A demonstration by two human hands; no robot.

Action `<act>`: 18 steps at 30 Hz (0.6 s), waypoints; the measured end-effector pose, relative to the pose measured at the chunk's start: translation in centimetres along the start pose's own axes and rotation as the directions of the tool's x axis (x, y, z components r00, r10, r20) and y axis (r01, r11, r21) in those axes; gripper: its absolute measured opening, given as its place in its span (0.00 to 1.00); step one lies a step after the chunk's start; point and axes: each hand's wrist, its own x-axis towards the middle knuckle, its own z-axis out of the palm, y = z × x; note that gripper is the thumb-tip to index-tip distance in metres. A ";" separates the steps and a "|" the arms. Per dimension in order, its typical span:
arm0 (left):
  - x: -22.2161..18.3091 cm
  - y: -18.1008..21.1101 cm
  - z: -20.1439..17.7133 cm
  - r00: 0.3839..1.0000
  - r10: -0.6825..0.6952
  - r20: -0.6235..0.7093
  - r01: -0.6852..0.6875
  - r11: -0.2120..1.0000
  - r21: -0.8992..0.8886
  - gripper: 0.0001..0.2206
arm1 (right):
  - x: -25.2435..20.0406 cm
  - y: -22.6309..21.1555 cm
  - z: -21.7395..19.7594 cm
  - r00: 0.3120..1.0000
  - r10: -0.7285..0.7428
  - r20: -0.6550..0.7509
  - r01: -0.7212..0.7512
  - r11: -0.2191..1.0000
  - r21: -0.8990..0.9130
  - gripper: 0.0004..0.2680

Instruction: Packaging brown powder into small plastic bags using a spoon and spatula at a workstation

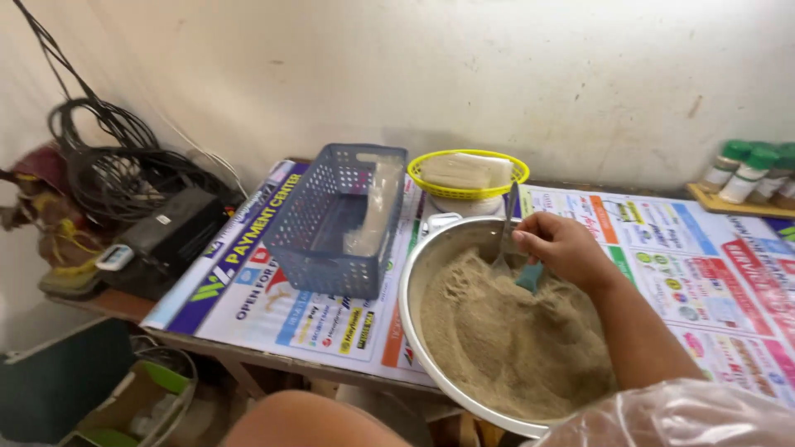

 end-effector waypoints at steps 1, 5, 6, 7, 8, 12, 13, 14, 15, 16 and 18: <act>-1.9 -4.7 -0.7 1.000 0.001 0.007 -0.001 1.000 0.018 0.19 | -0.1 0.0 0.2 1.000 0.009 -0.012 -0.009 1.000 0.023 0.10; -6.7 -11.3 0.5 0.997 0.037 -0.061 -0.034 0.998 0.046 0.18 | 0.0 1.1 0.6 1.000 0.002 0.001 -0.002 0.999 0.038 0.10; -3.3 -7.3 0.9 0.997 0.052 -0.062 -0.050 0.998 0.036 0.18 | 0.1 1.4 0.6 1.000 0.021 -0.015 -0.021 0.999 0.027 0.10; -0.4 -2.8 1.1 0.996 0.065 -0.056 -0.063 0.998 0.029 0.18 | 0.3 1.7 0.6 1.000 -0.018 -0.022 0.020 0.993 0.119 0.09; 1.7 2.0 1.5 0.996 0.078 -0.050 -0.077 0.997 0.022 0.18 | 0.5 1.9 0.7 0.998 -0.057 -0.036 0.063 0.976 0.209 0.09; 5.5 5.3 3.1 0.990 0.105 -0.094 -0.105 0.994 0.010 0.17 | 0.3 0.7 0.2 0.999 -0.046 -0.024 0.049 0.986 0.156 0.09; 5.9 5.4 3.5 0.991 0.103 -0.085 -0.104 0.995 -0.001 0.16 | 0.0 0.9 0.1 0.998 -0.063 -0.031 0.067 0.986 0.154 0.09; 6.3 5.7 4.0 0.992 0.102 -0.075 -0.103 0.995 -0.013 0.16 | -0.2 1.0 0.2 0.996 -0.081 -0.038 0.085 0.985 0.151 0.08; 5.9 5.6 4.4 0.993 0.080 -0.090 -0.082 0.996 -0.019 0.16 | -0.7 1.0 0.1 0.998 -0.062 -0.018 0.064 0.986 0.153 0.08; 5.4 5.5 4.7 0.993 0.059 -0.104 -0.062 0.998 -0.024 0.16 | -1.2 1.0 0.2 0.995 -0.094 -0.032 0.098 0.975 0.201 0.08; 5.0 5.4 4.6 0.988 0.030 -0.148 -0.031 1.000 -0.004 0.15 | -0.6 1.1 0.4 0.989 -0.143 -0.028 0.145 0.958 0.248 0.07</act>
